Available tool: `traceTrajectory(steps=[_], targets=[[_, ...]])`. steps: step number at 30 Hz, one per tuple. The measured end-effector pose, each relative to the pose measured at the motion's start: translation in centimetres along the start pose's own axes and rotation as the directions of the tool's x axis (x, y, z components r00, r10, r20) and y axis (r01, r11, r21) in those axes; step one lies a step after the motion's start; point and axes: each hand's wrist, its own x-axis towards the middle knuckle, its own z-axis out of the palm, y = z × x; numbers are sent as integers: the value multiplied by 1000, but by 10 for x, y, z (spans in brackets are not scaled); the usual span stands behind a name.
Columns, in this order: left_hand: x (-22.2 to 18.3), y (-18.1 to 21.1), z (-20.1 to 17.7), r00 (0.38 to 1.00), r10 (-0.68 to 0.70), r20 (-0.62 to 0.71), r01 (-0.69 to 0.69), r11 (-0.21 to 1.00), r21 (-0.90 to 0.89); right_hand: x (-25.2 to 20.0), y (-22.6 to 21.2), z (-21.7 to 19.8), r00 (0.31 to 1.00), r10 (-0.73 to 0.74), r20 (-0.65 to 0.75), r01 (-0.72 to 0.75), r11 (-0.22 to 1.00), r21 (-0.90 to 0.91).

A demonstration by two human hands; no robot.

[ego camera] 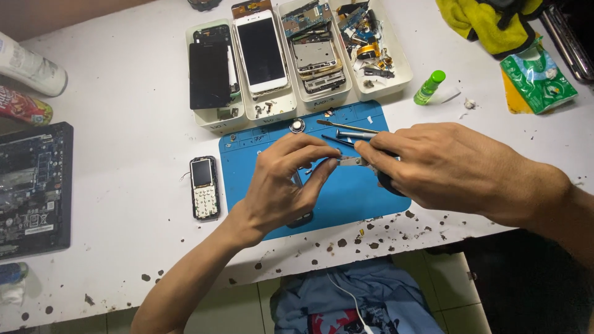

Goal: Repairing a mobile phone by applying adhesive tape and assembling internal components on a repair mat.

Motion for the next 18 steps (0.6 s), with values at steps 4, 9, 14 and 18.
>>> traceTrajectory(steps=[4, 9, 14, 18], targets=[[2, -7, 0, 997, -74, 28, 76, 995, -68, 6, -1, 1, 1000, -7, -21, 7, 1000, 16], [4, -15, -3, 982, -188, 2, 186, 971, -147, 10, 4, 14, 987, 60, 147, -79, 989, 126], [-12, -33, -15, 958, -287, 29, 288, 953, -97, -9, 25, 7, 829, 231, 509, -431, 845, 318], [-36, -42, -24, 954, -297, 50, 297, 955, 7, -51, 48, 44, 776, 443, 448, -579, 783, 229]])
